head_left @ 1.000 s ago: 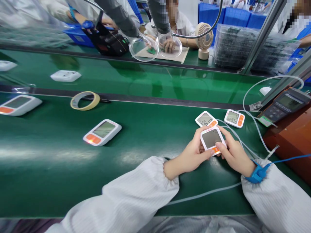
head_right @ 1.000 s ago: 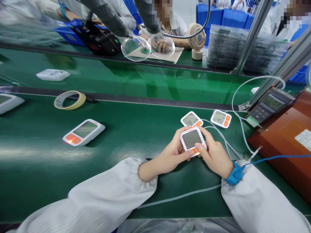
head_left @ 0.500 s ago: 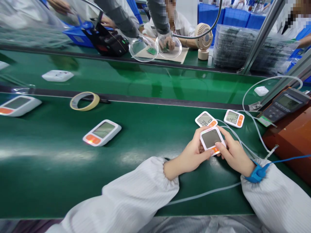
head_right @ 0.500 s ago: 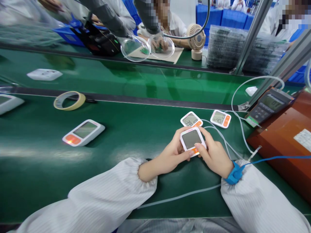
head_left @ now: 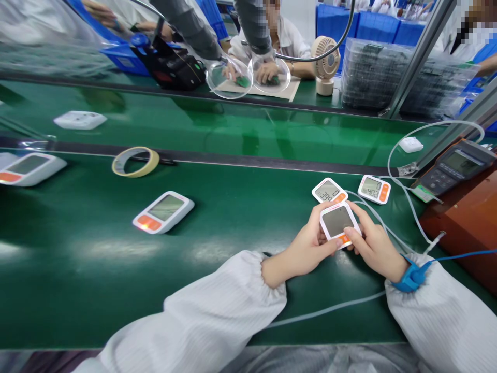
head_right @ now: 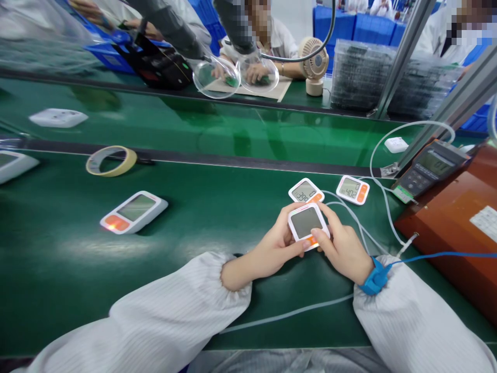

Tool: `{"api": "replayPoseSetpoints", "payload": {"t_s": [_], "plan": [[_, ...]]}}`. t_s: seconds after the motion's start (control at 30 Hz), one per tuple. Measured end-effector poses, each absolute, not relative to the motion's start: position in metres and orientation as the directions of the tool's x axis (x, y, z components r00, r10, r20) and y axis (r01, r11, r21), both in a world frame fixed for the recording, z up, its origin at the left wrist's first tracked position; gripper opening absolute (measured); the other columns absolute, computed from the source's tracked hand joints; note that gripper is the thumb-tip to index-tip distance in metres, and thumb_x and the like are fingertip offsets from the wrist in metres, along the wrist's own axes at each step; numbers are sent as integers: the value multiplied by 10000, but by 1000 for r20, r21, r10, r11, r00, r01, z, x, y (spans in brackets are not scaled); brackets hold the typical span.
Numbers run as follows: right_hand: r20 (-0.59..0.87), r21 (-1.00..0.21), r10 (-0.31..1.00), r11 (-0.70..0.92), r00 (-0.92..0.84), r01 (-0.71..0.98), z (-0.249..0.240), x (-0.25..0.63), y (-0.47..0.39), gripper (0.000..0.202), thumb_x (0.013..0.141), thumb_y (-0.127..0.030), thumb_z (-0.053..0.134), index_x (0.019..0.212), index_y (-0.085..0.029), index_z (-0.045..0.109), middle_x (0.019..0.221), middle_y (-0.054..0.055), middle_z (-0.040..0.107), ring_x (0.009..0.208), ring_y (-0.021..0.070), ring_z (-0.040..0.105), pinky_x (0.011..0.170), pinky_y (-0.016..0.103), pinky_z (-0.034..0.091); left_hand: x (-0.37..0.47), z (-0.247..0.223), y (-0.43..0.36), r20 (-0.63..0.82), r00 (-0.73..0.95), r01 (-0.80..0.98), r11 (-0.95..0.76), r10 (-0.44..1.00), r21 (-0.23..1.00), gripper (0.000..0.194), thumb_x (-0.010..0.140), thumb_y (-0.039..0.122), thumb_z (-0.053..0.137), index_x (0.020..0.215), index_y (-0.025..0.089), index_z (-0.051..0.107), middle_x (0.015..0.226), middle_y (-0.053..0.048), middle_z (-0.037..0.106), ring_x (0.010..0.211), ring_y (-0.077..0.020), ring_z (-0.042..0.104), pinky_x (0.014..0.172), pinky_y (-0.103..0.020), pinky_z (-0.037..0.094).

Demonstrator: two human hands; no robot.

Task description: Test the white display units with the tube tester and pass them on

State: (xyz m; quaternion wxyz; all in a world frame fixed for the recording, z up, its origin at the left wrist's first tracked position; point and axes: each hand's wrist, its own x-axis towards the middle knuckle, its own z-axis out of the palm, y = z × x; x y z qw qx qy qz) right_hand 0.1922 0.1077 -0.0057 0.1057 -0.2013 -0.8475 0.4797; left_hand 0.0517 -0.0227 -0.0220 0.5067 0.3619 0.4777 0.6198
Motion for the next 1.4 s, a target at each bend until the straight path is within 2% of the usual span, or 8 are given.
{"api": "replayPoseSetpoints", "payload": {"t_s": [0.97, 1.4], "plan": [[-33, -855, 435, 454, -900, 251, -3, 192, 108, 564, 987, -353, 468, 1518, -209, 347, 642, -31, 645, 540, 180, 636, 620, 310, 536, 52, -22, -23, -35, -226, -274, -29, 974, 961, 713, 862, 323, 719, 1396, 305, 246, 1038, -20, 557, 754, -109, 568, 605, -225, 494], [-20, -860, 427, 454, -904, 234, -3, 192, 108, 552, 983, -333, 476, 1510, -220, 354, 641, -34, 640, 528, 185, 628, 563, 304, 504, 53, -23, -24, -31, -247, -231, -28, 968, 973, 674, 877, 364, 695, 1390, 312, 261, 1088, -47, 548, 785, -135, 580, 608, -241, 515]]}}
